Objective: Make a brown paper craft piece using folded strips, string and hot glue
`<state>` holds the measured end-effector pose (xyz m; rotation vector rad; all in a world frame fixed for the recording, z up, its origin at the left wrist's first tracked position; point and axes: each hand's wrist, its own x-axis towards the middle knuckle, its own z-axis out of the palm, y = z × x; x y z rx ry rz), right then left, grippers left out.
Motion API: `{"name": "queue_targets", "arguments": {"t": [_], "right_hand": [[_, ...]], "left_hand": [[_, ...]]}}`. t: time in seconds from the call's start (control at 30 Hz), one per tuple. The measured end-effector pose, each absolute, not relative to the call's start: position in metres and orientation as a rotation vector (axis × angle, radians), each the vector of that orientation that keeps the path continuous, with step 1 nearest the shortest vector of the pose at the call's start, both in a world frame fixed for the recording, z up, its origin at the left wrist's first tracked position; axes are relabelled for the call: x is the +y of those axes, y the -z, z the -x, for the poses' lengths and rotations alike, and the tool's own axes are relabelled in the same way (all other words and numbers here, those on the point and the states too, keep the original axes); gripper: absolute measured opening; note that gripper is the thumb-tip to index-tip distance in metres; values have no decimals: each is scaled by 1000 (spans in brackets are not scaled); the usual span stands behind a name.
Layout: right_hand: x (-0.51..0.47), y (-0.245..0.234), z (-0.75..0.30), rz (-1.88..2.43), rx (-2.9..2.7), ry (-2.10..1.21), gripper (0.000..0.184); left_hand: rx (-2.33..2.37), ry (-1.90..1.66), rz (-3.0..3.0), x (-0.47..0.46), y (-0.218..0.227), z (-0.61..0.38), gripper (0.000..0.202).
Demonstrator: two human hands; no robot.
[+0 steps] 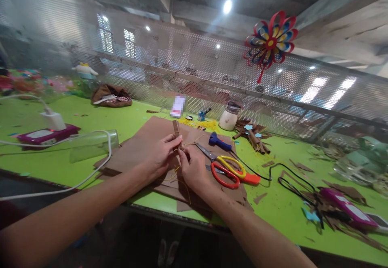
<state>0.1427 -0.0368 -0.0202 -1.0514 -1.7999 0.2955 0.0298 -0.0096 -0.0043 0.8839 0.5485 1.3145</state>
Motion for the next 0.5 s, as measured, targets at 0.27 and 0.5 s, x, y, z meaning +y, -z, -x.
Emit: {"name": "queue_targets", "arguments": {"t": [0.27, 0.5], "right_hand": [[-34, 17, -140, 1127, -1766, -251, 34], [-32, 24, -141, 1115, -1857, -25, 26]], "left_hand": [[520, -1314, -901, -13, 5, -30, 20], [551, -1278, -865, -9, 8, -32, 21]]}}
